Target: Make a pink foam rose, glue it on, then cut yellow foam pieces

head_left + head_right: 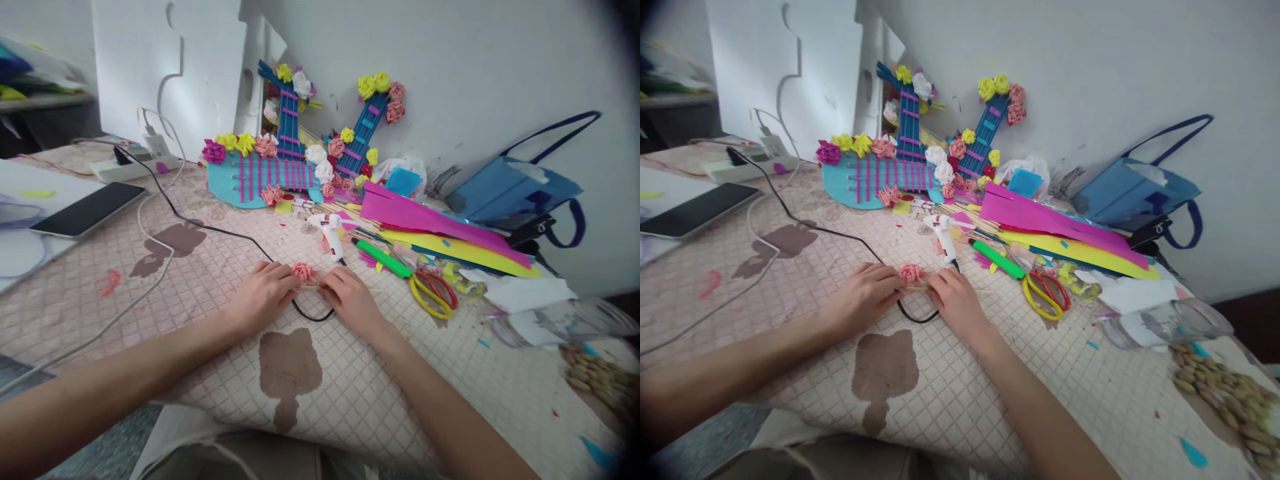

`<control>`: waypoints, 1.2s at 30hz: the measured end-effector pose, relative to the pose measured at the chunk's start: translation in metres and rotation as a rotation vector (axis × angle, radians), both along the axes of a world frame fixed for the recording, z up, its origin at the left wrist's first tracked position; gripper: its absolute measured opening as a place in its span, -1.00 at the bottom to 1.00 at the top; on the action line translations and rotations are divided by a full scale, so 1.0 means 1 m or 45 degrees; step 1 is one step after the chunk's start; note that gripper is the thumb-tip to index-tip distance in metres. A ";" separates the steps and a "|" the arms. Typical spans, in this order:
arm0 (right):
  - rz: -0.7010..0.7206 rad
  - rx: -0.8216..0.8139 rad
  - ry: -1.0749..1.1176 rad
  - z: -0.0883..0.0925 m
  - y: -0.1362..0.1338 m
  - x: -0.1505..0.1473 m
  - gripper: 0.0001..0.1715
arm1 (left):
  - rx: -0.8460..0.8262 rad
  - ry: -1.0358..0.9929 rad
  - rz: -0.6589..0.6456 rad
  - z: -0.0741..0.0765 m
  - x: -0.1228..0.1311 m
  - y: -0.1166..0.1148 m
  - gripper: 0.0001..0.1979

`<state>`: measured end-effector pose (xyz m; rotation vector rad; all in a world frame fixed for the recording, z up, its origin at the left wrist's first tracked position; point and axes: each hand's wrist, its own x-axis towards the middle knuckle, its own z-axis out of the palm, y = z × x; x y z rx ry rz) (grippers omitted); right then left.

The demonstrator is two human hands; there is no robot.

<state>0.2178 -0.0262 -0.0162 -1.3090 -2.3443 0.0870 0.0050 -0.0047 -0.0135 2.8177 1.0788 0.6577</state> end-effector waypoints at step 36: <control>0.164 0.236 -0.260 0.001 0.009 -0.026 -0.83 | -0.102 -0.084 0.116 0.000 0.007 0.002 -0.94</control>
